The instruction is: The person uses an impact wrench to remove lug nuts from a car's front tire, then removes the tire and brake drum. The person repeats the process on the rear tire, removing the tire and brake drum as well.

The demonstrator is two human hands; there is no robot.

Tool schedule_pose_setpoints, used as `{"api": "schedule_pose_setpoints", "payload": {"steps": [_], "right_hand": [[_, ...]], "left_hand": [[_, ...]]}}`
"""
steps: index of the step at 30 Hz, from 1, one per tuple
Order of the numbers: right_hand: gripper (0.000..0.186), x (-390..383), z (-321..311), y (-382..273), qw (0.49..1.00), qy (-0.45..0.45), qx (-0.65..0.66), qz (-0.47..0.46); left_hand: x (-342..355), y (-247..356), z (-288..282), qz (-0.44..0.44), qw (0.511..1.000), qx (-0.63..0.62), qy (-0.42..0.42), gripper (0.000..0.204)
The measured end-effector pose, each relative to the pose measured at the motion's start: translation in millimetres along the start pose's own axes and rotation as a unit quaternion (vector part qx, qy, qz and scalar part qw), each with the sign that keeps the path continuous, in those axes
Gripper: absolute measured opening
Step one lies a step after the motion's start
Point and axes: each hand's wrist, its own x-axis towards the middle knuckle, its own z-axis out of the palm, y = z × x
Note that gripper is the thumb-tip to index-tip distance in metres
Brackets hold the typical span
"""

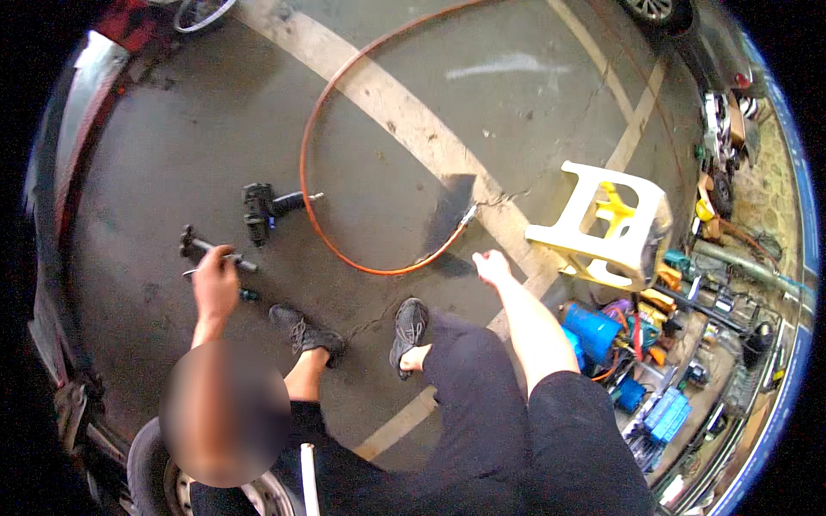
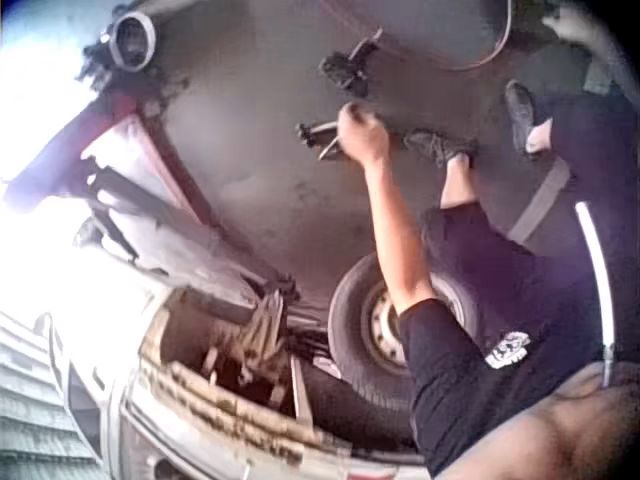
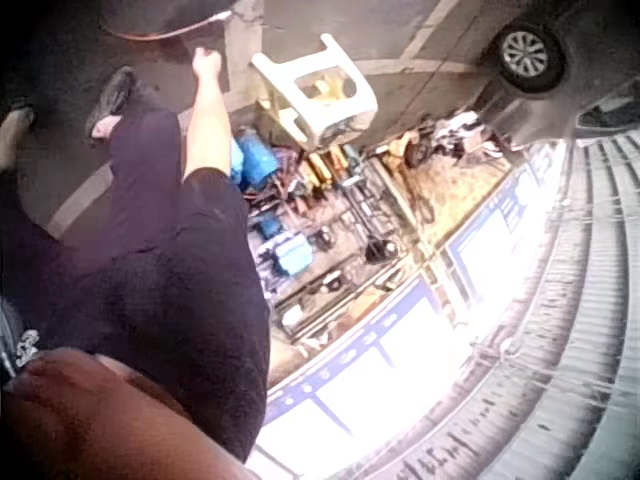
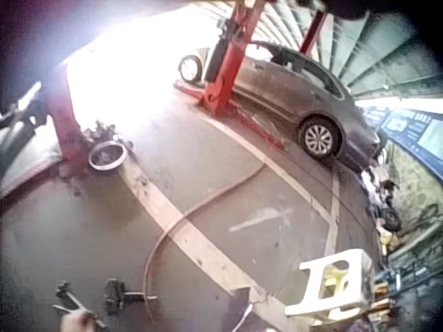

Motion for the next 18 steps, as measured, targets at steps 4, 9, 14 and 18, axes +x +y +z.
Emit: {"api": "schedule_pose_setpoints", "payload": {"steps": [4,9,14,18], "right_hand": [[0.047,126.6,60.0,-11.4,0.996,0.057,0.064,-0.031],[0.049,214.8,76.1,-0.2,0.986,0.155,-0.023,-0.051],[0.02,217.4,33.1,-25.8,0.928,0.197,0.301,-0.098],[0.024,184.4,-207.7,-71.9,0.833,0.412,0.178,-0.324]], "left_hand": [[59.8,-33.2,183.0,0.112,0.97,0.194,-0.09,0.031],[131.0,-68.2,283.5,0.133,0.939,0.312,-0.059,0.046],[155.2,-73.7,289.8,0.073,0.937,0.314,-0.135,0.03],[129.9,-58.5,278.9,0.175,0.91,0.339,-0.165,0.031]]}}
